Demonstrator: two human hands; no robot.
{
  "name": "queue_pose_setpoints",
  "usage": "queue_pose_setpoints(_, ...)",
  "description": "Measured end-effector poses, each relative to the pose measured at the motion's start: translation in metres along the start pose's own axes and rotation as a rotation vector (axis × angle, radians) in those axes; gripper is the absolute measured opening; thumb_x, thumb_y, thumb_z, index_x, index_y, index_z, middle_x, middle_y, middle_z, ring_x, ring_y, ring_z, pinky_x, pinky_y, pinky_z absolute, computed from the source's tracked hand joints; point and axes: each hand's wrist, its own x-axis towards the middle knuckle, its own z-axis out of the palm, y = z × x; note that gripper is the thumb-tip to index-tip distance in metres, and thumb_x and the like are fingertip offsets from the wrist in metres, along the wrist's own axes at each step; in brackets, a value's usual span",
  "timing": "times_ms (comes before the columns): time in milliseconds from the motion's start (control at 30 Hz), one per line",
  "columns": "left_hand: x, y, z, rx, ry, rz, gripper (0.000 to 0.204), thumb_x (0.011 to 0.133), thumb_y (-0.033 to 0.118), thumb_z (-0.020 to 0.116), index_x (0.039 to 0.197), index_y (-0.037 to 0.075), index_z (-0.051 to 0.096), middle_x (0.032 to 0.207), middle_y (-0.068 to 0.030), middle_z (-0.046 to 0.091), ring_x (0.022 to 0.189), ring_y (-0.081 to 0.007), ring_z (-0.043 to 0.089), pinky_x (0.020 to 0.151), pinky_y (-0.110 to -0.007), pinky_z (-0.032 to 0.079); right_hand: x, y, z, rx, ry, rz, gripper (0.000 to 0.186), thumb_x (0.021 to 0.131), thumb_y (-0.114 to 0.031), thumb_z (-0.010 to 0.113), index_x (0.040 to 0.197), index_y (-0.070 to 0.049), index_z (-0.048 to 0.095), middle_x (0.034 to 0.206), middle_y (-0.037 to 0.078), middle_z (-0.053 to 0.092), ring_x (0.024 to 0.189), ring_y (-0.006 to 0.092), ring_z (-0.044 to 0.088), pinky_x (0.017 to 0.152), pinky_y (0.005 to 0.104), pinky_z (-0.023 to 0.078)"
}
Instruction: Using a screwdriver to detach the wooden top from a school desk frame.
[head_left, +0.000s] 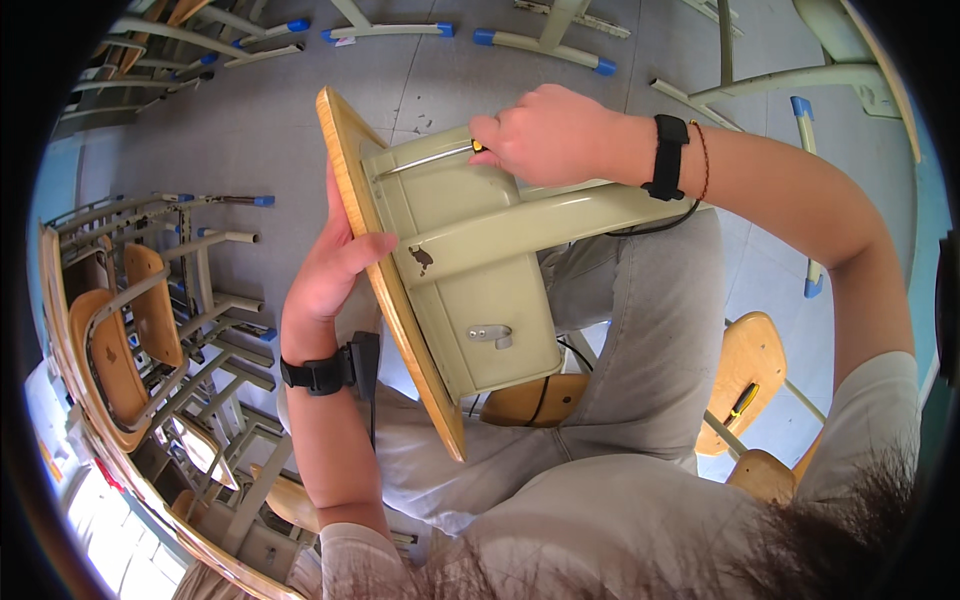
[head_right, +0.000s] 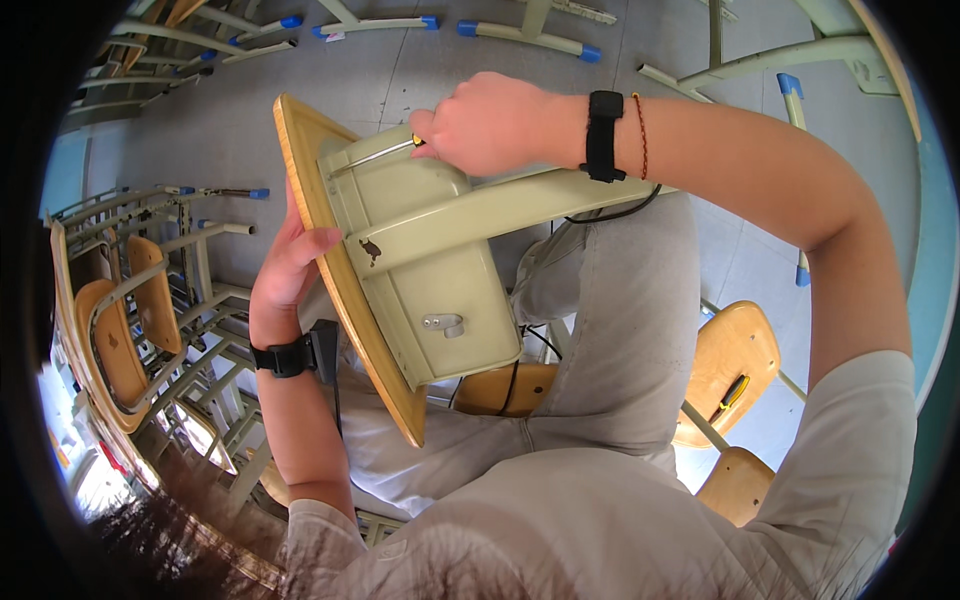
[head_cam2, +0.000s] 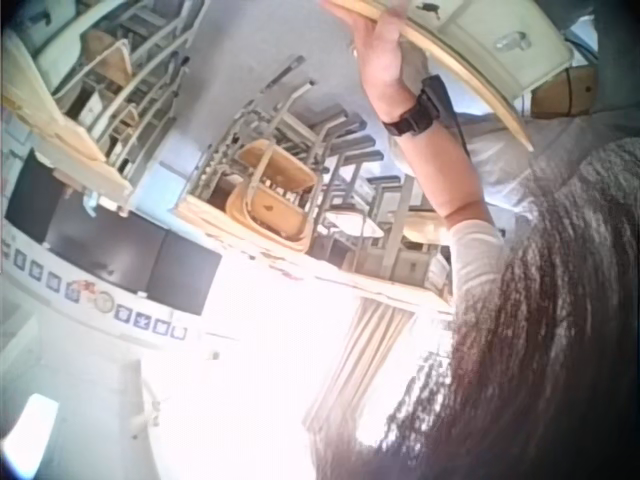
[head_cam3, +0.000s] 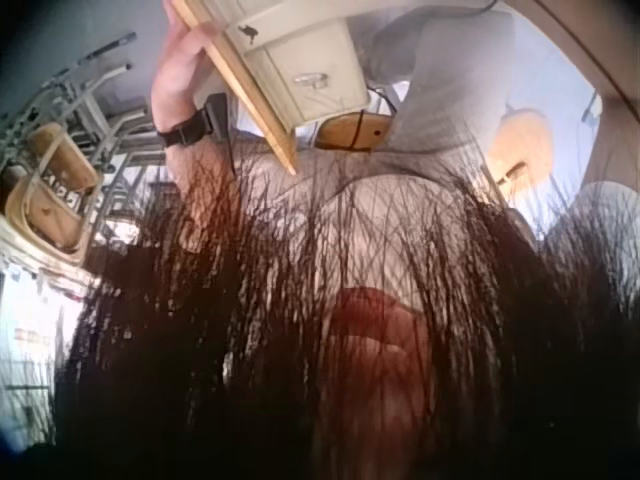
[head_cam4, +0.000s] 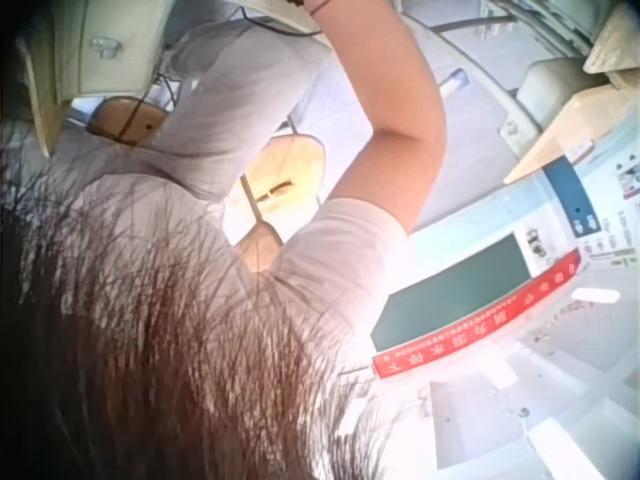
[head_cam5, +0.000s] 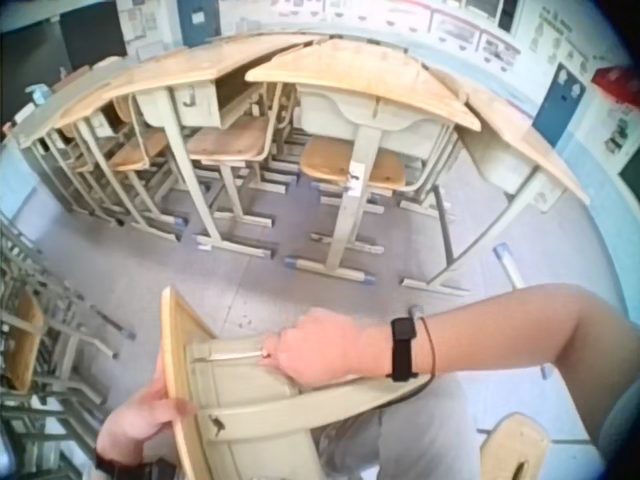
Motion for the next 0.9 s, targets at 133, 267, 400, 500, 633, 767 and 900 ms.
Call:
queue_pose_setpoints(133, 0.0, -0.002, 0.001, 0.0, 0.01, 0.026, 0.112, 0.076, 0.013, 0.064, 0.16, 0.018, -0.009, 0.151, -0.0106, 0.034, 0.14, -0.0248, 0.035, 0.118, -0.039, 0.027, 0.007, 0.005, -0.013, 0.32, -0.148, 0.078, 0.042, 0.103, -0.041, 0.049, 0.093, -0.002, 0.059, 0.066, 0.018, 0.061, 0.066, 0.0395, 0.061, 0.062, 0.0468, 0.048)
queue_pose_setpoints(267, 0.006, -0.001, 0.007, -0.006, -0.01, 0.009, 0.112, 0.076, 0.013, 0.064, 0.16, 0.018, -0.009, 0.152, -0.0106, 0.034, 0.14, -0.0249, 0.035, 0.118, -0.039, 0.027, 0.019, 0.031, -0.016, 0.608, -0.396, 0.08, 0.044, 0.103, -0.043, 0.048, 0.095, -0.002, 0.06, 0.072, 0.02, 0.061, 0.07, 0.0387, 0.059, 0.068, 0.0464, 0.047)
queue_pose_setpoints(400, 0.006, -0.001, 0.007, 0.0, -0.015, 0.014, 0.112, 0.077, 0.011, 0.064, 0.16, 0.018, -0.011, 0.153, -0.0111, 0.032, 0.141, -0.0251, 0.034, 0.118, -0.039, 0.026, 0.011, 0.018, -0.03, 0.526, -0.435, 0.141, 0.04, 0.104, -0.037, 0.048, 0.095, 0.0, 0.058, 0.075, 0.02, 0.061, 0.07, 0.0366, 0.058, 0.069, 0.0464, 0.047)
queue_pose_setpoints(500, 0.005, 0.0, 0.007, -0.005, -0.008, 0.006, 0.113, 0.077, 0.011, 0.064, 0.16, 0.018, -0.012, 0.154, -0.0112, 0.032, 0.141, -0.0253, 0.034, 0.118, -0.039, 0.026, 0.004, 0.006, -0.031, 0.161, -0.267, 0.014, 0.036, 0.104, -0.034, 0.049, 0.094, 0.0, 0.054, 0.074, 0.018, 0.062, 0.069, 0.0378, 0.061, 0.065, 0.0469, 0.049)
queue_pose_setpoints(633, 0.007, -0.001, 0.007, 0.018, -0.003, 0.013, 0.113, 0.076, 0.012, 0.064, 0.16, 0.018, -0.011, 0.154, -0.0105, 0.032, 0.142, -0.0252, 0.034, 0.119, -0.039, 0.025, -0.001, 0.016, -0.012, -0.138, 0.049, -0.101, 0.034, 0.102, -0.034, 0.051, 0.094, -0.001, 0.048, 0.073, 0.017, 0.062, 0.069, 0.0404, 0.063, 0.06, 0.0472, 0.051)
queue_pose_setpoints(767, 0.006, -0.002, 0.008, 0.023, 0.001, 0.023, 0.112, 0.075, 0.013, 0.064, 0.161, 0.017, -0.009, 0.153, -0.01, 0.032, 0.141, -0.0248, 0.034, 0.118, -0.039, 0.026, 0.003, 0.016, -0.016, 0.003, -0.033, -0.068, 0.038, 0.103, -0.036, 0.049, 0.092, 0.001, 0.052, 0.074, 0.019, 0.062, 0.068, 0.0385, 0.063, 0.062, 0.0476, 0.05)
queue_pose_setpoints(900, 0.008, -0.002, 0.009, 0.034, 0.006, 0.006, 0.112, 0.074, 0.014, 0.064, 0.161, 0.018, -0.008, 0.152, -0.0096, 0.033, 0.141, -0.0245, 0.034, 0.118, -0.039, 0.026, 0.016, 0.02, -0.014, 0.59, -0.382, 0.179, 0.048, 0.105, -0.04, 0.045, 0.087, 0.002, 0.06, 0.074, 0.022, 0.062, 0.072, 0.039, 0.063, 0.067, 0.05, 0.049)
